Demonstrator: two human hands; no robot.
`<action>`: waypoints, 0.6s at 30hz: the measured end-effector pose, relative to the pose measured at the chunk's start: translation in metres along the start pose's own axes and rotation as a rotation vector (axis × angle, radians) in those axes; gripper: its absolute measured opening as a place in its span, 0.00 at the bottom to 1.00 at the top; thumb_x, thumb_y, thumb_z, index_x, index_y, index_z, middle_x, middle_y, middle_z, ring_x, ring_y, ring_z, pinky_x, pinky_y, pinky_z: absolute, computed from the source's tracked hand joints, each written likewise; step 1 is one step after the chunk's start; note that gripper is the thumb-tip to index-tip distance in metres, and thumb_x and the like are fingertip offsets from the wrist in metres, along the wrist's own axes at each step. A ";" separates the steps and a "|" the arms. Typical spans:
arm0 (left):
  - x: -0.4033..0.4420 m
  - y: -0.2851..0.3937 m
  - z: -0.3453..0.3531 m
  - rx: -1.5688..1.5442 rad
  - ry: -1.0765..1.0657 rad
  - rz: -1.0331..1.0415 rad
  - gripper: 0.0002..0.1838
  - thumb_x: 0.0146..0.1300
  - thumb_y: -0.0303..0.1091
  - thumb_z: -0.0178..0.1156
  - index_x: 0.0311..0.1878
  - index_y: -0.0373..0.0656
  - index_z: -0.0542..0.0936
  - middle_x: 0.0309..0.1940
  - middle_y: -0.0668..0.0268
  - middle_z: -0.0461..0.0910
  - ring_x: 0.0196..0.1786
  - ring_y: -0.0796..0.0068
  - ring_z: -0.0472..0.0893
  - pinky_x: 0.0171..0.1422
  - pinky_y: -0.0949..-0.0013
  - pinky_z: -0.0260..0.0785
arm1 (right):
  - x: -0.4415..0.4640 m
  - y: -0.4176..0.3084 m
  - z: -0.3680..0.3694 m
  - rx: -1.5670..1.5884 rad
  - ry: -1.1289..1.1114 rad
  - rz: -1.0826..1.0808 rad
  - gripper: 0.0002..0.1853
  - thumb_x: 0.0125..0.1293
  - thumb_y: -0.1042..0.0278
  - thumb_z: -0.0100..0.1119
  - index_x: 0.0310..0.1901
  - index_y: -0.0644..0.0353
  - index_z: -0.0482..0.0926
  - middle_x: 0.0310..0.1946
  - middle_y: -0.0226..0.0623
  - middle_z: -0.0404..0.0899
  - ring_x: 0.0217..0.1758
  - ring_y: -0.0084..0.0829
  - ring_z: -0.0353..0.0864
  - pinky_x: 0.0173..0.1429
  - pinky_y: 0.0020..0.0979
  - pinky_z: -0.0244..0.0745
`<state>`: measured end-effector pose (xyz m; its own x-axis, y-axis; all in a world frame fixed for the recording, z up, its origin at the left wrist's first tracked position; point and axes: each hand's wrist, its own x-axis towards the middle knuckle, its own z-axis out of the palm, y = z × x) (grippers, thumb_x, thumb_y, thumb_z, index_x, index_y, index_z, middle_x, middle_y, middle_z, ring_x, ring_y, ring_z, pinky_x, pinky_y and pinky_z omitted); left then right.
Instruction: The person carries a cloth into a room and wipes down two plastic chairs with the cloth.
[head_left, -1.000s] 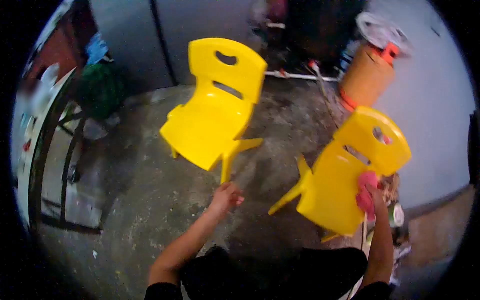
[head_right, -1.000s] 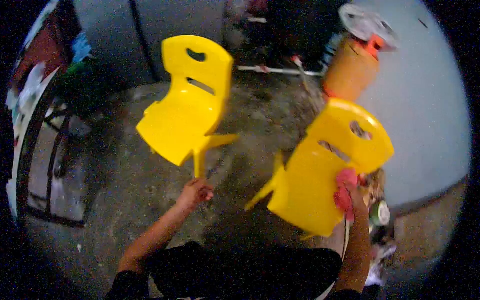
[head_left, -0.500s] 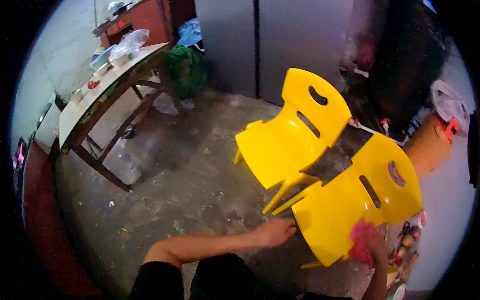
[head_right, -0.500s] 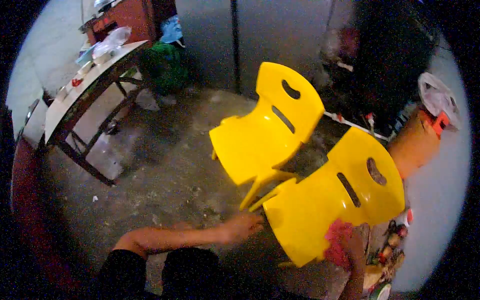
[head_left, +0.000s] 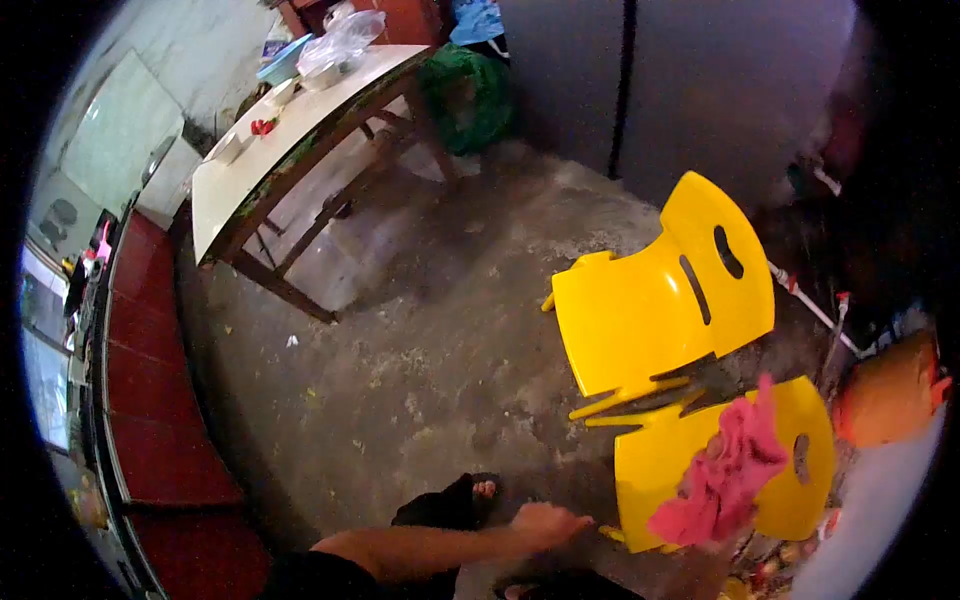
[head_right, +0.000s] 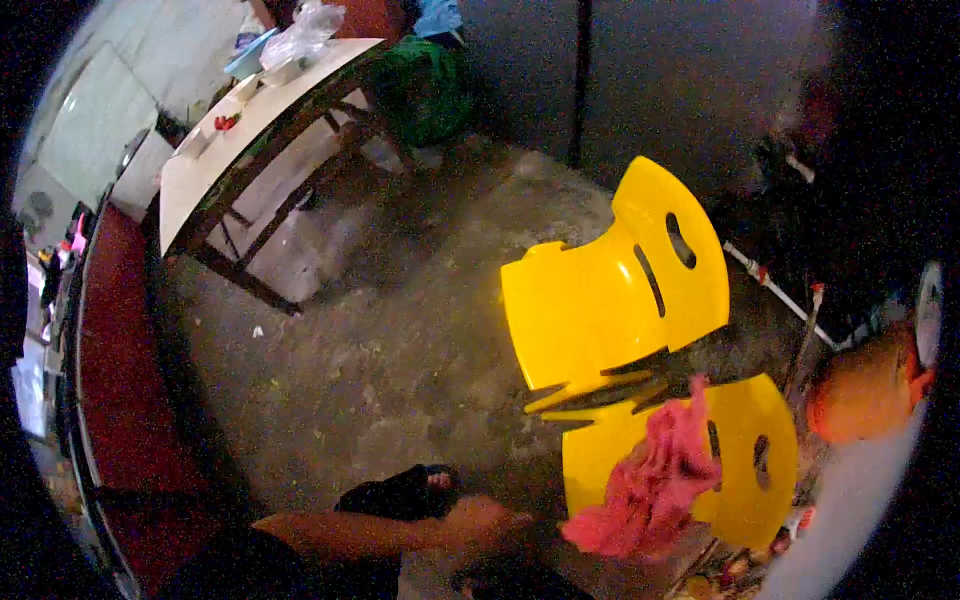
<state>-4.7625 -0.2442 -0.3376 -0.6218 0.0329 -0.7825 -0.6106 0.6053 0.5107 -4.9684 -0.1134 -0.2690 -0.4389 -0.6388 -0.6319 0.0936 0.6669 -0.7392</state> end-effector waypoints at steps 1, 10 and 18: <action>0.007 -0.010 0.003 -0.026 0.052 0.001 0.30 0.73 0.63 0.41 0.48 0.52 0.85 0.35 0.54 0.86 0.43 0.48 0.85 0.48 0.48 0.77 | 0.014 -0.017 0.018 0.037 -0.046 -0.003 0.22 0.69 0.53 0.56 0.58 0.60 0.76 0.51 0.42 0.81 0.56 0.33 0.79 0.60 0.34 0.73; -0.028 -0.090 0.128 -1.276 0.324 0.085 0.26 0.72 0.55 0.53 0.65 0.51 0.74 0.47 0.64 0.85 0.48 0.62 0.84 0.53 0.56 0.76 | -0.062 -0.101 0.118 0.010 -0.108 -0.049 0.24 0.73 0.45 0.49 0.54 0.59 0.78 0.48 0.39 0.82 0.49 0.32 0.81 0.54 0.34 0.75; -0.288 0.091 -0.008 -2.080 0.539 0.409 0.33 0.65 0.54 0.64 0.68 0.46 0.71 0.59 0.67 0.77 0.62 0.72 0.76 0.68 0.63 0.67 | -0.138 -0.148 0.159 -0.221 -0.215 -0.431 0.27 0.72 0.39 0.47 0.54 0.57 0.77 0.46 0.33 0.82 0.45 0.32 0.81 0.49 0.35 0.77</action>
<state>-4.6425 -0.2054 -0.0628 -0.6317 -0.4864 -0.6037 0.2743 -0.8686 0.4127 -4.7796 -0.1850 -0.1100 -0.2009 -0.9215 -0.3325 -0.2558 0.3770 -0.8902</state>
